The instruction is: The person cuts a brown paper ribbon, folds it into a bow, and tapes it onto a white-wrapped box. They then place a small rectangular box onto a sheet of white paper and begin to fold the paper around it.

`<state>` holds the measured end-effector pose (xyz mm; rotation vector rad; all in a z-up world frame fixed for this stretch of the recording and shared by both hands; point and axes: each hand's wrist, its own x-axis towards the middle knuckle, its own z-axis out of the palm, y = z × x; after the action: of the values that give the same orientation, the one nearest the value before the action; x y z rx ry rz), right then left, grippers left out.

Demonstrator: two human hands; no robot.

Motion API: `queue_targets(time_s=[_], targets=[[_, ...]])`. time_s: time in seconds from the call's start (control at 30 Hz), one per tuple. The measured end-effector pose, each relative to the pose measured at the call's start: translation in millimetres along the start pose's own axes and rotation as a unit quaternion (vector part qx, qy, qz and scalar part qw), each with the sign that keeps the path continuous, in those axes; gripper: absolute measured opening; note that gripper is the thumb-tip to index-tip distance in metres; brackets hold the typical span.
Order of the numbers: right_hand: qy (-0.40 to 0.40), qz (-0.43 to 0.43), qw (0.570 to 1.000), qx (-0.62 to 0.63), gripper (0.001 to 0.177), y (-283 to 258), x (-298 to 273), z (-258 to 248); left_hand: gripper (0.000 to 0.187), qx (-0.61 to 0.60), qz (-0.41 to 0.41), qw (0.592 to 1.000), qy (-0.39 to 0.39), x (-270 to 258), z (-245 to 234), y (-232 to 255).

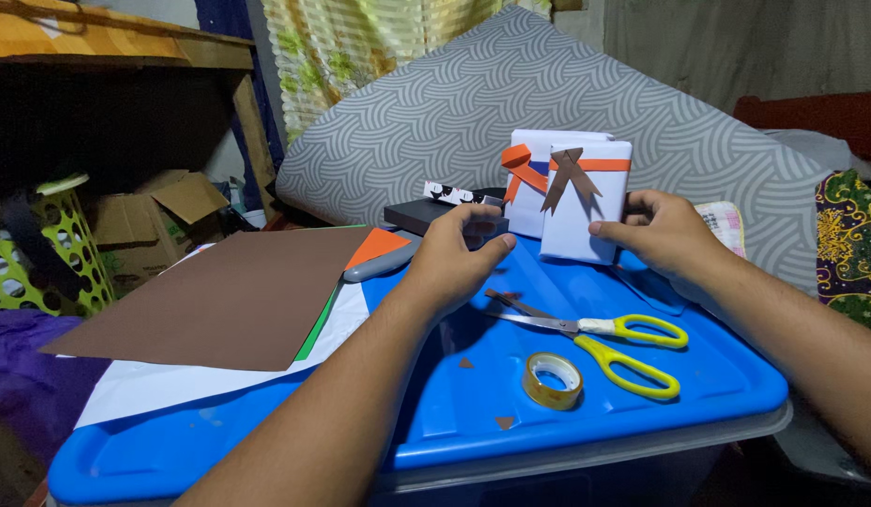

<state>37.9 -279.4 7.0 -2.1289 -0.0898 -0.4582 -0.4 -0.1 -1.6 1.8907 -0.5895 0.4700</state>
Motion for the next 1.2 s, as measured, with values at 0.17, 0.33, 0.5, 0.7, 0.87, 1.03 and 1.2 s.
queue_targets(time_s=[0.17, 0.33, 0.5, 0.7, 0.87, 1.03, 1.2], targets=[[0.010, 0.003, 1.000, -0.014, 0.069, 0.5, 0.8, -0.2, 0.055, 0.003, -0.001, 1.000, 0.001, 0.8, -0.5, -0.1], [0.021, 0.019, 0.997, 0.077, 0.070, 6.6, 3.2, -1.2, 0.055, 0.009, 0.005, 1.000, 0.005, 1.4, -0.1, -1.2], [0.222, -0.171, 0.959, 0.042, 0.061, 7.7, -3.4, -16.6, 0.044, 0.011, -0.005, 1.000, 0.024, 4.1, -0.6, -5.9], [0.104, -0.274, 0.953, 0.074, 0.019, -38.9, -27.2, -19.9, 0.025, -0.025, 0.002, 0.999, 0.030, 10.0, 0.2, -14.6], [-0.183, -0.252, 0.950, -0.032, 0.016, -76.3, -83.4, 14.4, 0.025, 0.036, 0.018, 0.998, 0.041, 25.6, -14.5, -13.5], [-0.250, -0.204, 0.922, -0.213, 0.027, -96.8, -117.2, 29.4, 0.022, 0.107, 0.018, 0.992, 0.063, 16.9, -49.9, -4.4], [-0.203, -0.172, 0.938, -0.222, 0.029, -101.5, -124.2, 34.0, 0.061, 0.482, -0.199, 0.851, 0.059, -41.0, -105.8, 27.5]])
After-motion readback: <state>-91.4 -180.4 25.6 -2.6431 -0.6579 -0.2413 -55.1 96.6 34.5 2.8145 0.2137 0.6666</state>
